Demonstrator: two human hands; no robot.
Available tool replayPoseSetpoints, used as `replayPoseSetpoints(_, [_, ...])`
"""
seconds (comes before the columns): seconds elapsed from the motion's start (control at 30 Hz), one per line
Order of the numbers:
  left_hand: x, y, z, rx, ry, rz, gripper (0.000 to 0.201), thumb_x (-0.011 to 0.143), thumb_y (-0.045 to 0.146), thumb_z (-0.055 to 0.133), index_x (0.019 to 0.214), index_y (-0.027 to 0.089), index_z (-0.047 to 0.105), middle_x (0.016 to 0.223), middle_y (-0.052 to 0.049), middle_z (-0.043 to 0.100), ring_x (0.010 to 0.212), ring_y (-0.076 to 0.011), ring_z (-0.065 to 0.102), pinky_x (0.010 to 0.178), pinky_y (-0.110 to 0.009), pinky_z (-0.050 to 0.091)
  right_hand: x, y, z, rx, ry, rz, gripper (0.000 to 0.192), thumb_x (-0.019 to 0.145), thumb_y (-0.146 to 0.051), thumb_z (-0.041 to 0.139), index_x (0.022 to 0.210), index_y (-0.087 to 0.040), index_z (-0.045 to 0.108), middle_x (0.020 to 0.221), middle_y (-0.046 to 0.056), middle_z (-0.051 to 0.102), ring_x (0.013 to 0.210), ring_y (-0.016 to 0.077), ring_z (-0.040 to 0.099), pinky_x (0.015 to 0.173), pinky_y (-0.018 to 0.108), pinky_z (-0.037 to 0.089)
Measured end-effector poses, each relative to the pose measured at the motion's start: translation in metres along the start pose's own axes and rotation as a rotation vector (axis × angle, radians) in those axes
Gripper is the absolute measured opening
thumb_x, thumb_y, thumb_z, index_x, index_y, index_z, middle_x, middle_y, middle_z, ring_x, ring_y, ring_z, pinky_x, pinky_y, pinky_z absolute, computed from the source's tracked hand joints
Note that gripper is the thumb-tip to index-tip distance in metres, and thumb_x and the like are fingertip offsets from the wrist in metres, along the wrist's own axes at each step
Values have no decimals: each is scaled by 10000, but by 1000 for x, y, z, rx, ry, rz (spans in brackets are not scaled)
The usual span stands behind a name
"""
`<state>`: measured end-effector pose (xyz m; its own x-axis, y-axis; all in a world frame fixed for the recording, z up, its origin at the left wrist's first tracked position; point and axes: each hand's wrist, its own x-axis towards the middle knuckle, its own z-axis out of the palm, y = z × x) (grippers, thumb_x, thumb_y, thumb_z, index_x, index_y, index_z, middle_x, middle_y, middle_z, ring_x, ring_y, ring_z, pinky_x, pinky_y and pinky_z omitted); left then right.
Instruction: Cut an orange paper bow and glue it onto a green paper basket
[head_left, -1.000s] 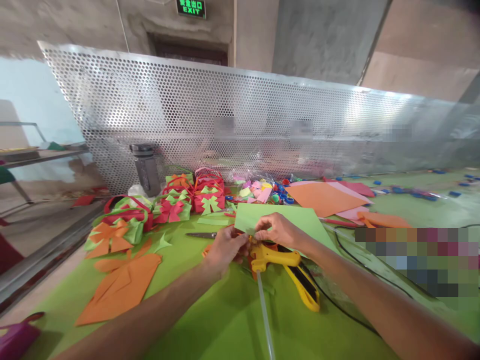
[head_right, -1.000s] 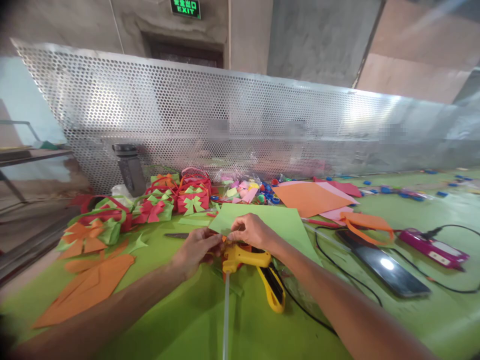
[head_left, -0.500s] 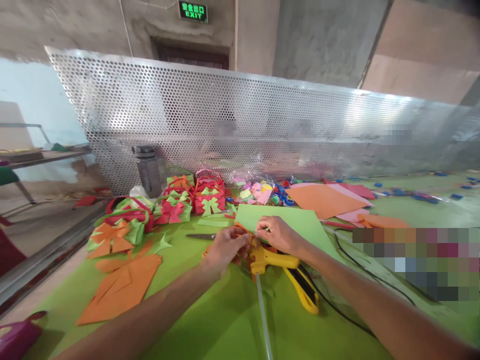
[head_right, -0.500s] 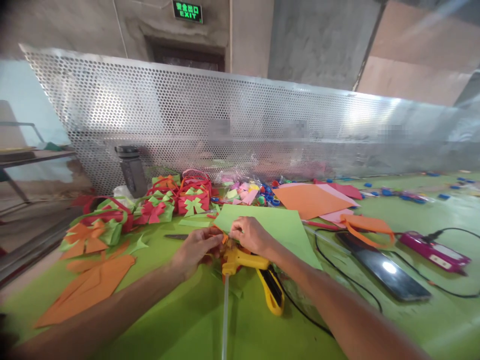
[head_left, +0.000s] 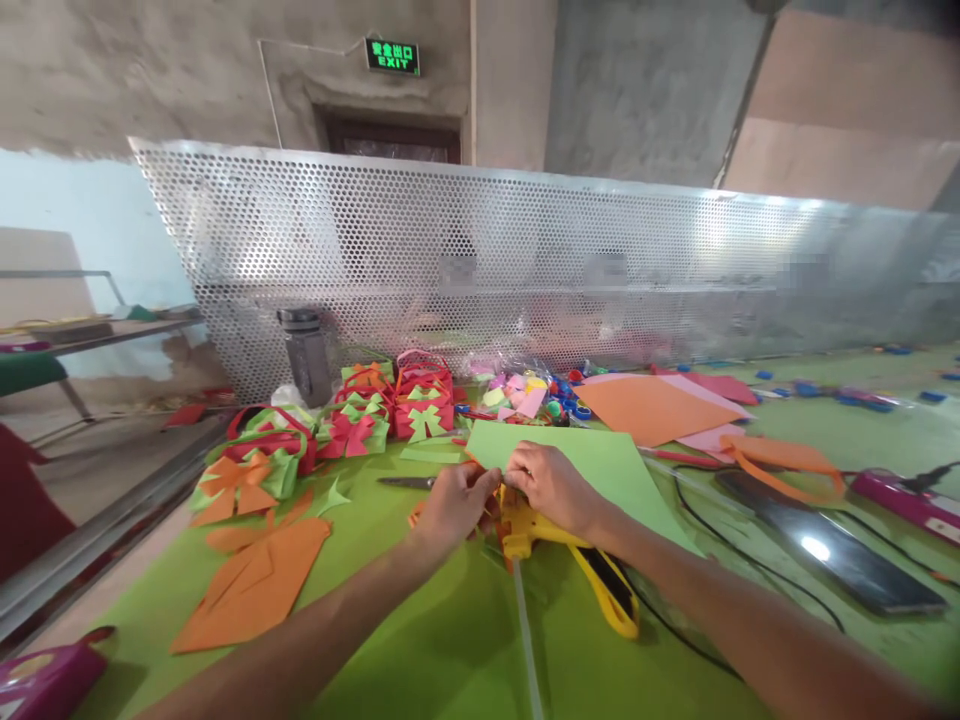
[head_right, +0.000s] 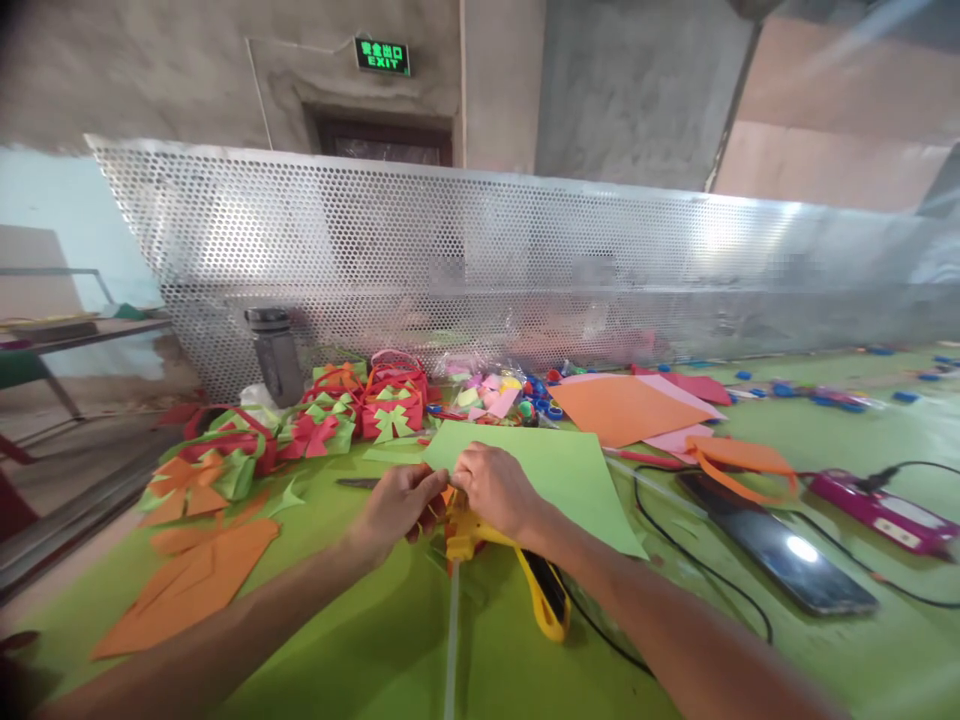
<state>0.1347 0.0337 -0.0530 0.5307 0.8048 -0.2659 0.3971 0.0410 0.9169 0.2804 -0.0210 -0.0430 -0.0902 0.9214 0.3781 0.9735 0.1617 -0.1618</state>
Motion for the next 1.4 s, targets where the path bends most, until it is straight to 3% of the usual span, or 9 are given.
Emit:
replayPoseSetpoints(0.3, [4,-6,-5,106,-7,25,331,919,354,582,1187,160,578,1195,-84,596,998,-230,616,831,-418,536,-8,-7,2,-300,63,-65,176,886,-65,475,844,-152,621,903,91,626,714,180,587,550,291,317])
replayPoseSetpoints(0.5, [4,-5,-4,120,3,21,334,918,350,584,1195,163,575,1207,-86,591,1007,-231,613,836,-421,535,-11,-9,-2,-464,148,-128,187,850,-38,470,845,-150,620,856,121,622,770,242,574,681,344,356])
replayPoseSetpoints(0.77, [4,-5,-2,111,-8,23,337,921,346,582,1203,161,565,1199,-92,592,1000,-224,616,835,-425,536,-11,-1,-1,-529,222,-139,172,850,-54,510,789,-183,606,741,67,629,697,211,566,676,331,327])
replayPoseSetpoints(1.13, [-1,-1,2,197,17,114,324,922,350,579,1188,164,577,1196,-85,595,990,-224,618,824,-412,541,-8,-10,0,-542,234,-199,92,877,-145,545,845,-167,628,784,76,653,722,227,581,707,347,320])
replayPoseSetpoints(1.2, [-2,0,3,229,49,161,293,927,355,571,1141,156,596,1133,-73,618,923,-200,630,780,-382,549,-7,-12,-1,-540,219,-211,123,863,-107,532,821,-170,630,764,77,657,712,221,583,700,345,318])
replayPoseSetpoints(1.3, [-3,-1,1,275,182,274,248,891,311,603,1066,136,604,851,-36,651,760,-181,634,669,-297,500,-6,-13,-2,-531,198,-214,153,831,-65,526,802,-172,632,737,72,662,691,209,586,691,337,320])
replayPoseSetpoints(1.4, [-5,0,-3,304,324,418,477,803,245,662,1243,154,503,701,1,631,721,-200,633,645,-264,424,-6,-12,-2,-520,195,-176,156,818,-58,526,784,-168,630,714,71,663,672,204,592,696,333,325])
